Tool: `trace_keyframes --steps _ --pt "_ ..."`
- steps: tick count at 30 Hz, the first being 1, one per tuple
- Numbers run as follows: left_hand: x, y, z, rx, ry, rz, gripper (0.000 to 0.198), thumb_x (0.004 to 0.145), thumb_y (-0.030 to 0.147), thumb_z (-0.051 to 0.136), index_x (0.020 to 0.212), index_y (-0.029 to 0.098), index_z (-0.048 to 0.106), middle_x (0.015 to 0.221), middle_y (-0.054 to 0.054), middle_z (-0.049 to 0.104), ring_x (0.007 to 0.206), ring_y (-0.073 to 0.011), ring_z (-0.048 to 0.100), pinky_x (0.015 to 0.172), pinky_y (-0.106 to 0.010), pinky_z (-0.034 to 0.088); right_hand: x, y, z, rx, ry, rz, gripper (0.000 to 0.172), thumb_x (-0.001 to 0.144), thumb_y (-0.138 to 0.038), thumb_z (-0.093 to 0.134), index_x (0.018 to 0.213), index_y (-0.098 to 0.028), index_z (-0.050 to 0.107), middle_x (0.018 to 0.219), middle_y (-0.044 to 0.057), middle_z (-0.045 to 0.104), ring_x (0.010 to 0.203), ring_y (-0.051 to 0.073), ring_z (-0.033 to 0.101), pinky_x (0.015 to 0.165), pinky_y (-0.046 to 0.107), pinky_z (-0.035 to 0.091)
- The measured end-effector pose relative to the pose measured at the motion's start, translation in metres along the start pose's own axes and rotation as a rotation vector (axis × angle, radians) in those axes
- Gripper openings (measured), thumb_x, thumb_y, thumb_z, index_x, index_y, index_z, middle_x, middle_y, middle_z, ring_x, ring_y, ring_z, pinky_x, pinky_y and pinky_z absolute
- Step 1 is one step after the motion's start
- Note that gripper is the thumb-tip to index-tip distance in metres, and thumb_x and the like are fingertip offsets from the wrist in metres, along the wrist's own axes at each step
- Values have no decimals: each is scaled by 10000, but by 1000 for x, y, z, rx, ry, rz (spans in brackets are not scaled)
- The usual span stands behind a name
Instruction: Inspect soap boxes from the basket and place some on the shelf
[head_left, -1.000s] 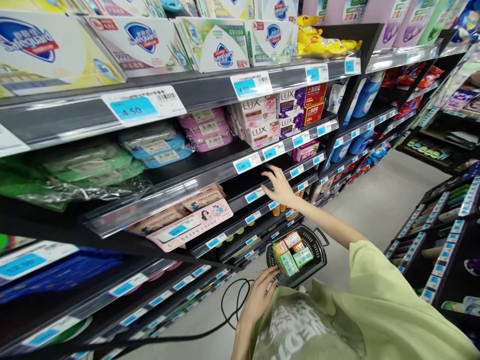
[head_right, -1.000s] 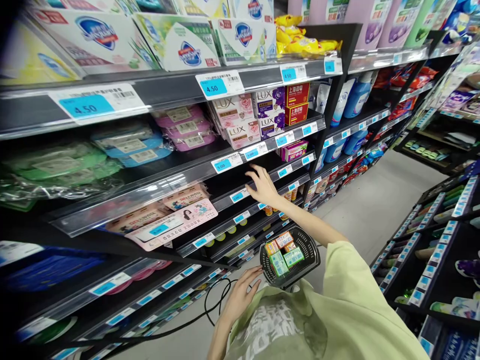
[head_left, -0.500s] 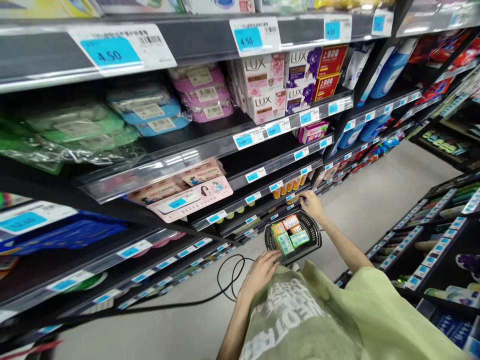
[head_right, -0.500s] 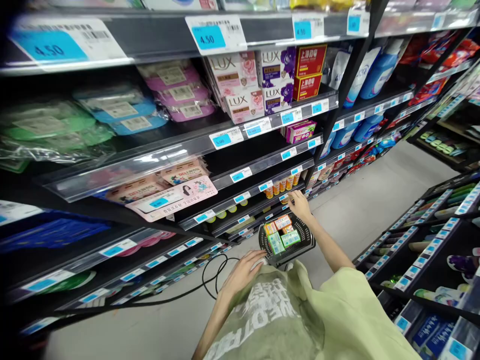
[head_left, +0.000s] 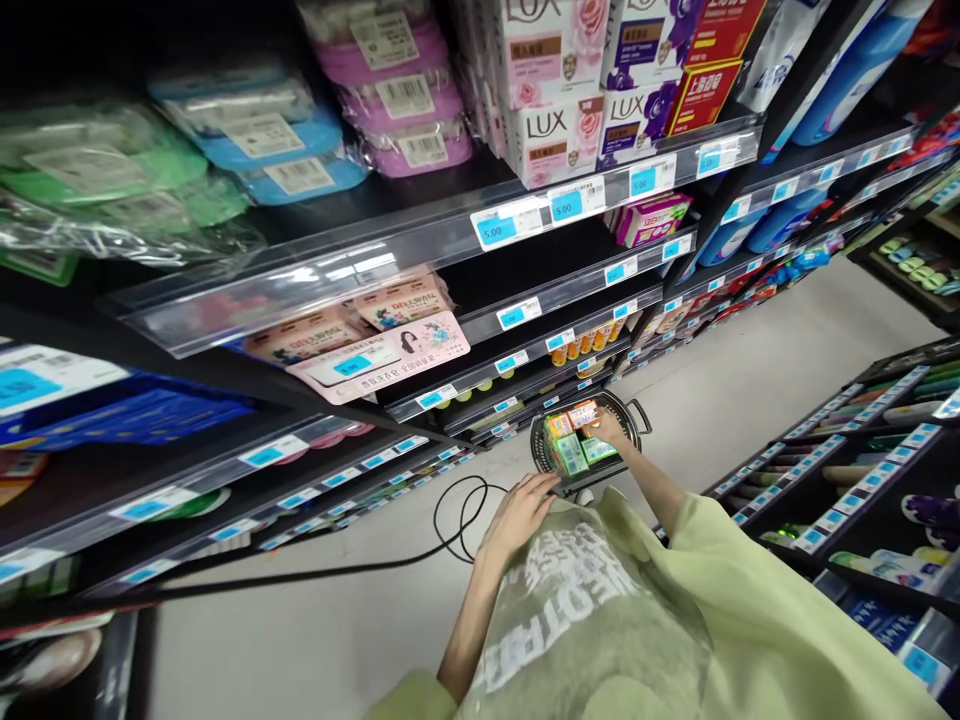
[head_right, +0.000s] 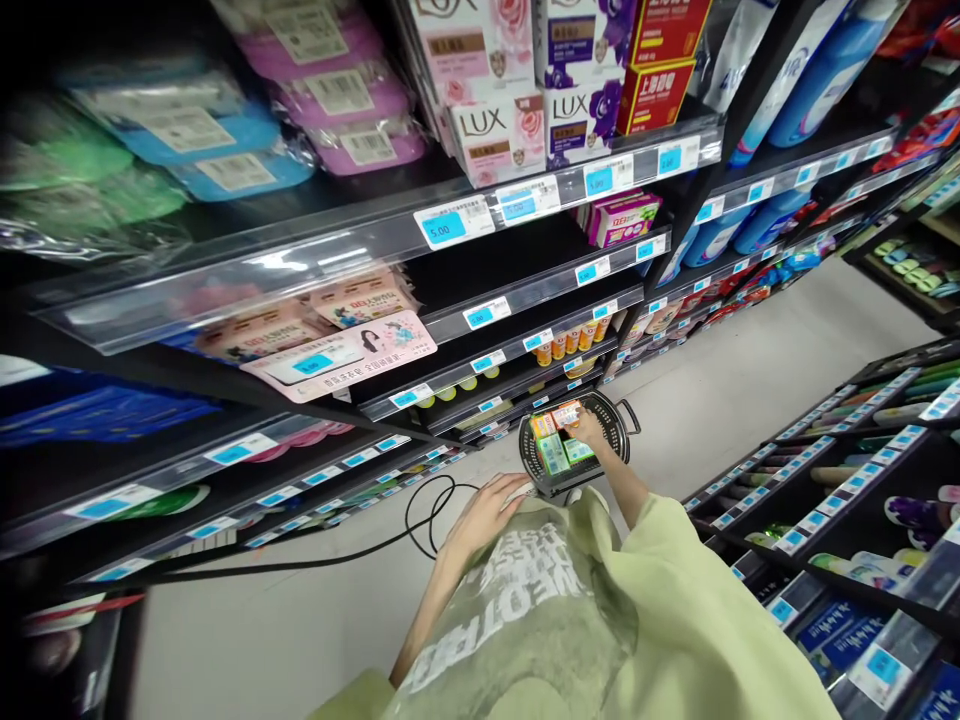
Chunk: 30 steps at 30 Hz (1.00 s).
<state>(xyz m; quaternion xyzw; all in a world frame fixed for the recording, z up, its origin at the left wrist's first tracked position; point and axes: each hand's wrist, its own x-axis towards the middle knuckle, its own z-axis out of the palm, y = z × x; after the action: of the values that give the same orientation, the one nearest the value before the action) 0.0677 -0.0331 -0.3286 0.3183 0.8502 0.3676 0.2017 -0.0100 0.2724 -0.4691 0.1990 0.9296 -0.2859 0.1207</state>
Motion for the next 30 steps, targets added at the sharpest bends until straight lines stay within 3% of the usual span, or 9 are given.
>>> trace_keyframes --steps 4,6,9,16,22,30 --pt "-4 -8 -2 16 -11 -43 388 1085 347 452 1385 240 673 1403 -97 705 1303 -270 643 1133 -481 519 -12 -19 40 -174 -175 66 906 854 -578 760 1503 -18 465 1393 285 641 1276 359 592 1047 399 458" --pt "-6 -12 -4 19 -3 -43 380 1081 345 464 1382 253 675 1398 -89 709 1299 -269 646 1132 -481 522 -17 -30 57 -251 -221 59 986 857 -603 751 1551 -3 389 1467 308 578 1356 389 513 1103 446 404" --pt "-7 -15 -9 20 23 -43 372 1076 334 475 1384 272 673 1384 -81 714 1289 -264 649 1127 -475 526 -21 -43 77 -352 -253 54 967 864 -581 745 1563 -20 382 1508 313 536 1384 410 454 1140 491 347" --pt "-16 -22 -21 17 41 -95 378 1071 313 475 1401 283 658 1390 -73 704 1290 -259 639 1125 -464 524 -19 -51 98 -492 -262 44 938 861 -536 724 1570 -17 394 1427 321 585 1325 429 496 1105 540 353" --pt "-18 -33 -20 10 11 -87 378 1071 311 469 1388 271 670 1374 -78 716 1283 -267 639 1124 -472 521 -21 -49 100 -540 -268 -15 792 906 -518 674 1496 -13 525 1445 338 573 1369 450 452 1113 559 327" --pt "-4 -38 -22 14 -55 -17 380 1076 318 464 1397 263 660 1404 -77 704 1306 -271 624 1136 -474 506 -34 -65 95 -572 -260 -77 646 908 -545 664 1385 -111 646 1415 252 622 1351 421 427 1156 572 289"
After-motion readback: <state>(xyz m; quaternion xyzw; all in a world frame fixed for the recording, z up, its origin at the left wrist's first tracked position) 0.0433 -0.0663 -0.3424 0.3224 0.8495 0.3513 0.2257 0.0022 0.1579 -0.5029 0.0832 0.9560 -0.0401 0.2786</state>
